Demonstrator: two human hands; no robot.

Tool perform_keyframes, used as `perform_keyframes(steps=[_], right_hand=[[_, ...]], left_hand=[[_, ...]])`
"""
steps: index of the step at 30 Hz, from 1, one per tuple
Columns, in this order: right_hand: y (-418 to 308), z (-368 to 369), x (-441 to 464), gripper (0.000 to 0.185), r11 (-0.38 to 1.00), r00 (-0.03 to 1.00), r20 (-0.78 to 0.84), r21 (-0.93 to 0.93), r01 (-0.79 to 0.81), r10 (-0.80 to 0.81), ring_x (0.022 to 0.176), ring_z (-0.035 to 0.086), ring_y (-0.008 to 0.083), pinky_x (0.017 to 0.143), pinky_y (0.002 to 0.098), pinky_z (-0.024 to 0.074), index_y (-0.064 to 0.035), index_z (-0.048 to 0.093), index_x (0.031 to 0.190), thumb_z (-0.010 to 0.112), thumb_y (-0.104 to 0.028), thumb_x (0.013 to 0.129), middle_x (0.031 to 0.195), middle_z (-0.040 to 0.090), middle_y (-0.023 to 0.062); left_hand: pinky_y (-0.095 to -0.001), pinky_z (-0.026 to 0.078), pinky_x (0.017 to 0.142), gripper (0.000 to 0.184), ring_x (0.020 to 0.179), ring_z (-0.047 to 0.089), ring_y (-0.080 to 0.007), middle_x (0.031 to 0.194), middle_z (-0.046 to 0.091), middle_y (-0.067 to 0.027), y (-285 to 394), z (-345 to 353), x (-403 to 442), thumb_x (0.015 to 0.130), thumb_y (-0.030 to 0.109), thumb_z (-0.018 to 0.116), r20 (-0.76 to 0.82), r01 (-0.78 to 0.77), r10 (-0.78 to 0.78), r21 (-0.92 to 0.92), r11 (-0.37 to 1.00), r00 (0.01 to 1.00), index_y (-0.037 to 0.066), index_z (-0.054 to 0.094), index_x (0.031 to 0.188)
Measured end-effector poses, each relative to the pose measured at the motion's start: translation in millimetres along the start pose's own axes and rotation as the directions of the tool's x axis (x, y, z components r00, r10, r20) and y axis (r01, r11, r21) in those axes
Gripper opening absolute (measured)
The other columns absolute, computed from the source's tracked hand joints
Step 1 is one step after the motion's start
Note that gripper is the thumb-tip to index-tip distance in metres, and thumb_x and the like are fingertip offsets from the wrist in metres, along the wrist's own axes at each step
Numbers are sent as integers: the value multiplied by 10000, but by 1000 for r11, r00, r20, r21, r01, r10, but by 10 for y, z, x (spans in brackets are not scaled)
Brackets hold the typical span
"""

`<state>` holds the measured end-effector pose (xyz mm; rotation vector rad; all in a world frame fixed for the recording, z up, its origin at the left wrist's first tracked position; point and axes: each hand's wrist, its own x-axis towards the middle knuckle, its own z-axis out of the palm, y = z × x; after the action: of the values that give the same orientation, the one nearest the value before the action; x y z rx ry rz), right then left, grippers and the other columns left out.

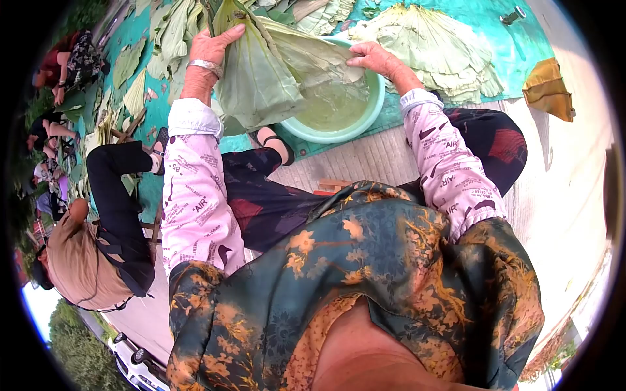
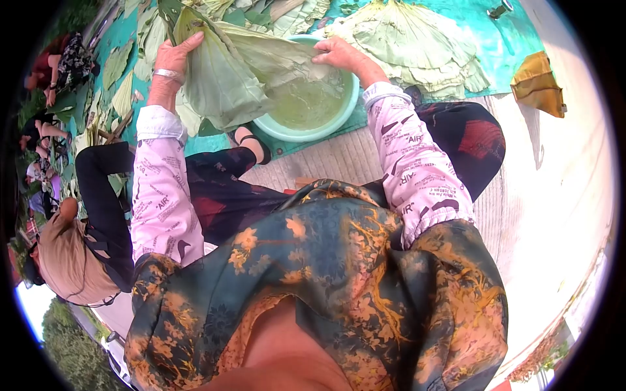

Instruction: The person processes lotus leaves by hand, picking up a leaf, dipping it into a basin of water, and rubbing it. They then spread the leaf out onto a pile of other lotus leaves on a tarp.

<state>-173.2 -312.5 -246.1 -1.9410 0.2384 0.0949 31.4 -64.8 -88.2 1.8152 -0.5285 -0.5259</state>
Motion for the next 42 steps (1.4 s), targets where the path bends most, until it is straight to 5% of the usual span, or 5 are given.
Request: perform_keyframes(steps=[25, 33, 35, 38, 42], right_hand=[[462, -154, -334, 181, 744, 926, -83, 623, -240, 369, 539, 393, 27, 449, 163, 300, -50, 576, 942, 524, -191, 841, 714, 544, -41], [156, 737, -686, 260, 757, 491, 801, 73, -649, 344, 674, 563, 118, 583, 253, 444, -57, 582, 1010, 602, -194, 790, 791, 620, 33], [114, 1127, -714, 365, 880, 396, 788, -389, -273, 471, 797, 592, 168, 692, 295, 473, -62, 575, 1050, 635, -278, 762, 865, 628, 67], [206, 1352, -524, 441, 864, 626, 637, -487, -127, 450, 884, 579, 177, 751, 301, 477, -15, 550, 1066, 637, -314, 753, 919, 622, 78], [-111, 1001, -311, 449, 769, 841, 332, 357, -531, 427, 990, 531, 215, 819, 351, 440, -27, 541, 1054, 648, -342, 753, 1067, 554, 97]], left_hand=[[-259, 470, 686, 379, 732, 596, -147, 876, 635, -78, 112, -112, 69, 662, 137, 753, -73, 66, -72, -77, 995, 995, -18, 587, 966], [-255, 472, 669, 347, 724, 601, -142, 864, 640, -68, 78, -118, 54, 682, 167, 738, -66, 48, -49, -19, 999, 997, 5, 610, 960], [-257, 473, 672, 352, 727, 603, -147, 866, 640, -69, 106, -120, 71, 680, 167, 739, -56, 51, -52, -11, 999, 997, 4, 607, 962], [-260, 474, 682, 365, 734, 603, -151, 876, 637, -75, 198, -82, 31, 673, 158, 745, -51, 62, -64, -33, 998, 997, -4, 599, 966], [-264, 476, 693, 363, 744, 602, -151, 883, 636, -81, 240, -4, -54, 667, 135, 748, -34, 49, -55, -149, 988, 998, -9, 597, 964]])
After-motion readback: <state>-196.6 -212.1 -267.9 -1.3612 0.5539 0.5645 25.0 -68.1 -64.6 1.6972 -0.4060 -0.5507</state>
